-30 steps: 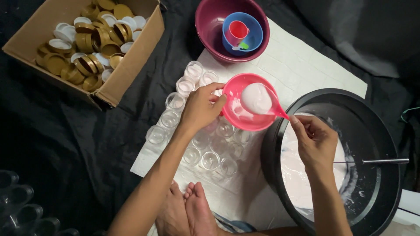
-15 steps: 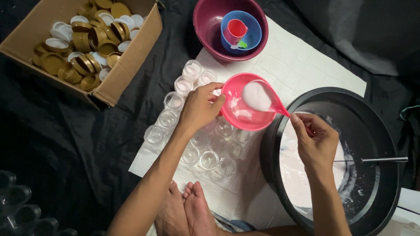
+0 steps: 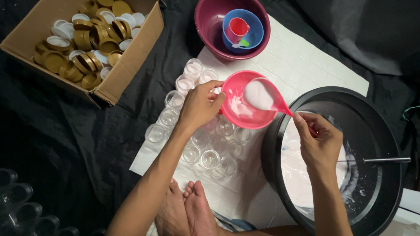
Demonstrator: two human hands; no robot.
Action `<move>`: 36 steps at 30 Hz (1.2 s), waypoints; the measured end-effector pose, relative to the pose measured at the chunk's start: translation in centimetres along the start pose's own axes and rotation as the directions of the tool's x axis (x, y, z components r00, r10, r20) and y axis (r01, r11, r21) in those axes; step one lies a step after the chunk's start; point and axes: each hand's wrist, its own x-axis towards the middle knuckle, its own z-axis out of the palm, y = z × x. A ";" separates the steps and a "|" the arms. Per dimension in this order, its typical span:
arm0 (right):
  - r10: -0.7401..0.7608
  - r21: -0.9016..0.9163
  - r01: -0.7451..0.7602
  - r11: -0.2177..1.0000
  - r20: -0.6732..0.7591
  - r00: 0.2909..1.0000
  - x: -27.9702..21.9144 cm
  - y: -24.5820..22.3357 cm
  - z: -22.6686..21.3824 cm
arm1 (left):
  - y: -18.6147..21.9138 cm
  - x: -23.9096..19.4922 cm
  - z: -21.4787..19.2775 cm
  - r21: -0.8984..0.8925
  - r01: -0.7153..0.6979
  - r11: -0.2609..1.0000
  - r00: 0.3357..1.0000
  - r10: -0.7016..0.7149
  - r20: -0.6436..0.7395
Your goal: The person fills small clear jars with a pink cream from a large black bucket using a pink bowl and a pink spoon.
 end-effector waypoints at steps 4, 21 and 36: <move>-0.010 0.009 0.010 1.000 0.006 1.000 0.0 -0.1 -0.1 | 0.3 0.0 -0.2 -0.003 -0.013 1.000 1.000 0.013 0.001; 0.118 0.143 -0.122 0.982 0.041 0.992 0.2 0.2 0.0 | 1.0 -0.2 -0.9 0.004 -0.050 0.999 0.999 0.050 -0.023; 0.168 0.126 -0.172 0.977 0.041 0.985 0.1 -1.4 -1.0 | 3.1 -0.7 -0.9 -0.008 0.084 0.996 0.997 -0.084 0.003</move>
